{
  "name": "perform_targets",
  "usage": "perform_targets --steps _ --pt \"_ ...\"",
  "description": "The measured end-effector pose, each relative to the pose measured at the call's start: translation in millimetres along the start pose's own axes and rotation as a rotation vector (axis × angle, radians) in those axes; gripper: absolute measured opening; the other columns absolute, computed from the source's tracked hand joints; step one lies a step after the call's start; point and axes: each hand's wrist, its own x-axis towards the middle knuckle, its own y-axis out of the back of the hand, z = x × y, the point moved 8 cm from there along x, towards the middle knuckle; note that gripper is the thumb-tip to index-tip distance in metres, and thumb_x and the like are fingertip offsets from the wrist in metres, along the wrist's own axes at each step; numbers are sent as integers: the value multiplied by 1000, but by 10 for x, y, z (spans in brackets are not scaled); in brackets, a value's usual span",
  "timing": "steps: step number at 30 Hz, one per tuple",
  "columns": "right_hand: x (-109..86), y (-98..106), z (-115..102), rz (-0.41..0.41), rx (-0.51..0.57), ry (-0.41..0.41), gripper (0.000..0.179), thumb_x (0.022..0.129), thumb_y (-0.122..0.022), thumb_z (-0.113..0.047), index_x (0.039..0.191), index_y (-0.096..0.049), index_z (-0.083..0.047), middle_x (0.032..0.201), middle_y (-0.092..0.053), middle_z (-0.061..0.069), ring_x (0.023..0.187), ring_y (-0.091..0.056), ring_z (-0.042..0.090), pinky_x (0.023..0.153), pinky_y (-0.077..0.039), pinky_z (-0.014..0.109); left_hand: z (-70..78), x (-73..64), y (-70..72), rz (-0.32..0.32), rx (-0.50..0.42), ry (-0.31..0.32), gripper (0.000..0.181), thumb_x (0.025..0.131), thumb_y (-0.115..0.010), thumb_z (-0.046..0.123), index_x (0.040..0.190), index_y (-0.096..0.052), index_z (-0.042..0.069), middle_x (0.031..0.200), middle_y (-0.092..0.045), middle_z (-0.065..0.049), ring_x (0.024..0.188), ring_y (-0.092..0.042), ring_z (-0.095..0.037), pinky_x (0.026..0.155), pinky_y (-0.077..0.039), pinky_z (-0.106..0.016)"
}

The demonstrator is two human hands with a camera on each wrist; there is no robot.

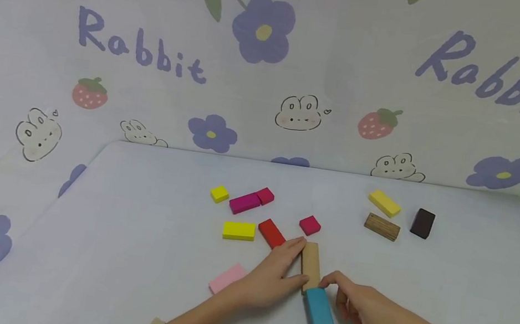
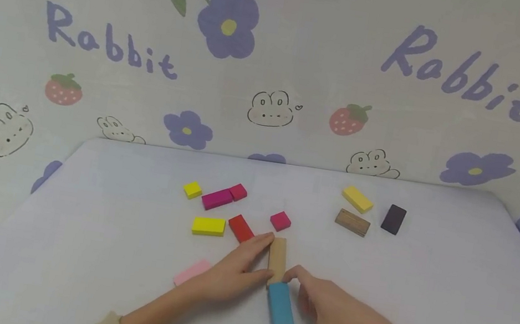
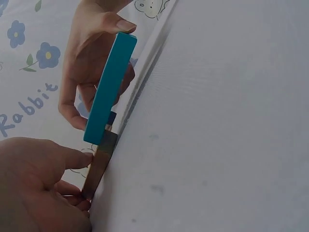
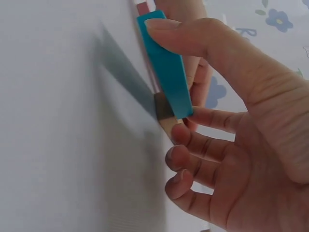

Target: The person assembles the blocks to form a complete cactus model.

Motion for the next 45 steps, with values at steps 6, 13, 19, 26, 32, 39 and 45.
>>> perform_targets --steps 6,13,19,26,32,39,45 --pt "-9 -97 27 31 22 22 90 70 -99 -27 140 -44 -13 86 -56 -2 72 -54 9 61 -48 22 7 -11 -17 4 11 8 70 106 -62 20 165 -29 0 172 -30 -14 158 -29 -30 128 -29 -51" --pt "-21 -139 29 79 -14 27 92 69 -99 -33 139 -44 -11 84 -54 -4 70 -51 6 59 -46 22 1 -20 -14 -1 28 18 71 107 -61 23 165 -28 2 172 -30 -13 158 -29 -30 128 -29 -51" --pt "-22 -166 35 74 -56 7 96 70 -99 -36 142 -39 -9 86 -54 -5 70 -50 5 60 -46 21 -5 -19 -3 4 28 23 71 106 -62 24 166 -28 3 172 -30 -12 158 -29 -30 127 -30 -51" --pt "-51 -157 53 44 -28 -8 98 70 -100 -30 141 -38 -4 90 -53 -2 75 -50 6 62 -45 22 -3 -22 3 7 22 34 71 106 -63 23 166 -29 4 172 -31 -12 158 -30 -30 127 -30 -52" --pt "-50 -144 51 45 -10 -2 94 71 -100 -29 138 -41 0 90 -53 -2 75 -51 6 62 -45 21 1 -21 4 7 17 31 71 106 -63 23 165 -30 3 171 -31 -13 157 -30 -30 127 -30 -52" --pt "-69 -139 59 37 -14 14 92 72 -100 -29 137 -41 0 90 -53 -3 75 -51 5 62 -45 20 -3 -10 -1 5 17 21 70 106 -62 22 165 -30 3 171 -32 -13 157 -31 -30 127 -31 -52" --pt "-55 -158 62 48 -38 -13 92 72 -100 -33 136 -43 0 89 -53 -3 74 -50 5 62 -45 21 -10 -3 -12 5 19 25 71 106 -63 22 165 -30 3 171 -32 -13 157 -31 -30 127 -31 -52"
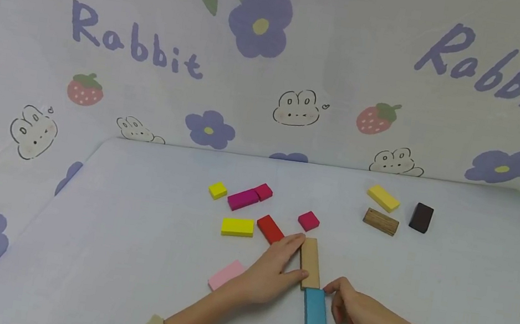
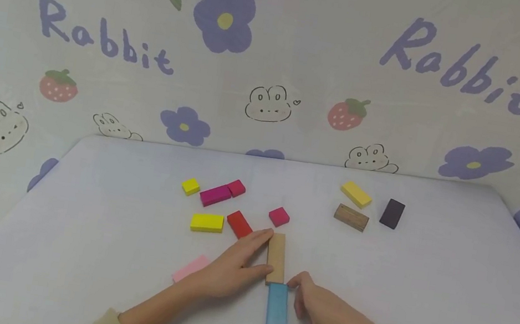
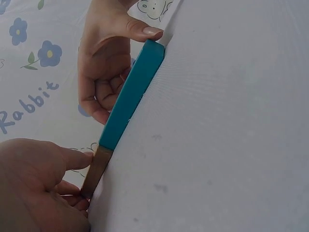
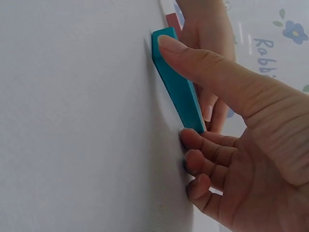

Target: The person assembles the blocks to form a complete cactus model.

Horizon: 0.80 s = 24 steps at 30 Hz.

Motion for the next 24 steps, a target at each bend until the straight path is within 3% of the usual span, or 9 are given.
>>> perform_targets --steps 13,24 --pt "19 -36 -31 67 -86 -21 95 66 -101 -45 135 -51 -3 85 -52 -4 71 -49 5 60 -43 21 20 -23 10 -5 -6 6 70 106 -62 22 166 -30 4 171 -31 -13 157 -30 -30 127 -30 -52" --pt "4 -39 -33 69 -97 -27 95 66 -100 -45 136 -50 -5 85 -52 -4 71 -48 5 59 -42 22 11 -25 12 -9 -21 14 69 106 -62 23 165 -31 5 171 -32 -12 157 -31 -31 127 -31 -53"
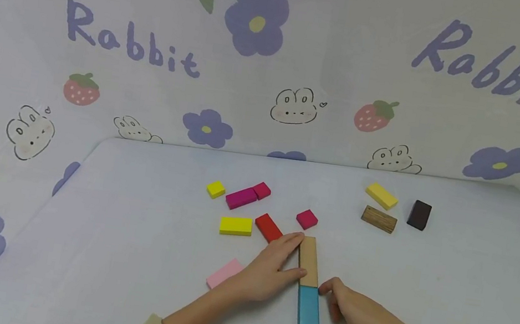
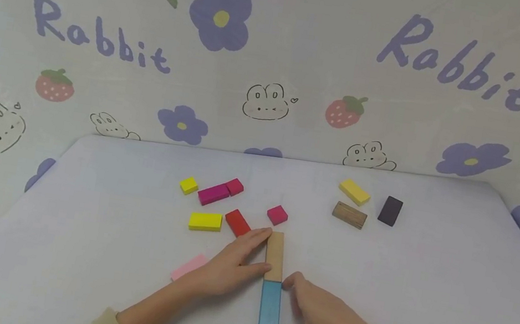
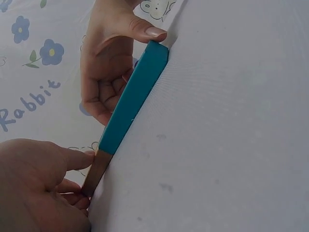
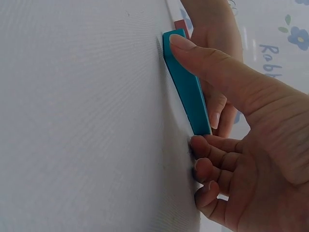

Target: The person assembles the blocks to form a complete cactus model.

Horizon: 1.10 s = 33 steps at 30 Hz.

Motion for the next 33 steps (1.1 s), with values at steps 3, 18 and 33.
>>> perform_targets --steps 3,18,33 --pt "0 1 -6 6 -5 7 96 66 -100 -46 135 -50 -5 85 -52 -5 71 -48 4 60 -43 22 -1 1 3 -2 2 -5 69 106 -62 23 165 -31 5 171 -33 -12 157 -31 -31 127 -31 -53" --pt "4 -15 -24 -13 -55 -15 95 63 -100 -52 132 -50 -8 87 -53 -5 74 -51 6 67 -47 22 -27 23 9 -20 -38 -18 70 104 -67 22 164 -35 6 169 -35 -11 155 -33 -29 126 -32 -53" --pt "-7 -45 -63 21 -129 25 95 60 -99 -61 128 -53 -13 92 -56 -9 80 -52 5 72 -54 27 -84 45 26 -57 -89 -17 71 100 -72 21 163 -40 12 165 -41 -5 151 -38 -24 124 -37 -49"
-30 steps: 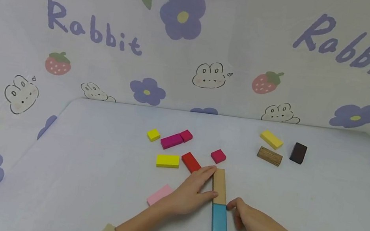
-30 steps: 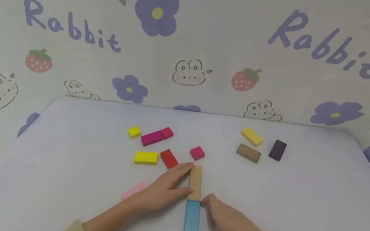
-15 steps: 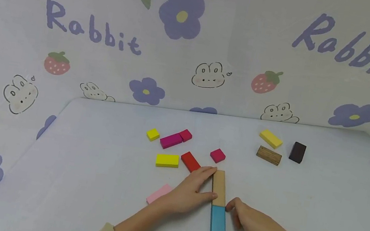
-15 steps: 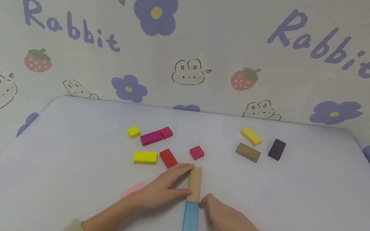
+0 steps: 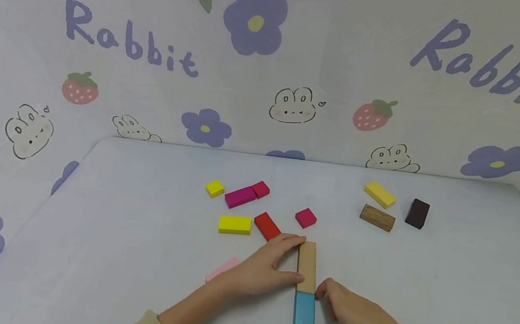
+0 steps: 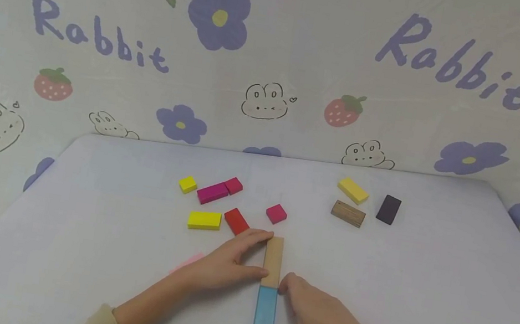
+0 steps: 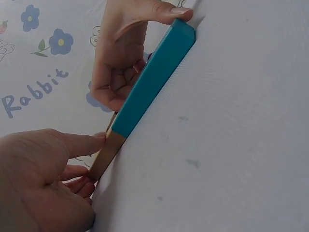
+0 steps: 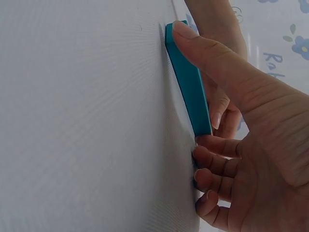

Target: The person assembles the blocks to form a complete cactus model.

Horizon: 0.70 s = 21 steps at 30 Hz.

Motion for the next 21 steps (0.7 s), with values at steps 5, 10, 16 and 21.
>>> perform_targets --steps 5,10,16,21 --pt "-5 0 -11 -6 -13 -10 94 60 -98 -61 127 -54 -14 95 -57 -9 83 -53 6 75 -57 29 2 1 5 -7 4 -10 71 100 -72 21 162 -40 11 165 -41 -6 151 -38 -24 125 -36 -48" --pt "-2 8 -16 -32 -7 -41 93 61 -99 -59 129 -53 -14 97 -58 -7 86 -55 10 81 -60 36 22 -9 8 -12 35 -12 72 100 -72 22 163 -39 9 167 -38 -8 152 -36 -26 124 -37 -49" --pt "-30 57 15 -83 80 -60 86 67 -100 -44 133 -55 -14 99 -58 -4 91 -55 14 87 -60 36 106 -77 -1 -1 98 4 72 102 -70 26 164 -37 9 171 -32 -6 156 -33 -25 125 -35 -51" --pt "-72 157 96 -94 177 -34 65 80 -94 -33 132 -59 -15 93 -58 -4 81 -54 10 70 -51 23 163 -133 -63 -12 152 -11 75 102 -70 35 164 -37 11 173 -31 -2 157 -31 -23 127 -32 -49"
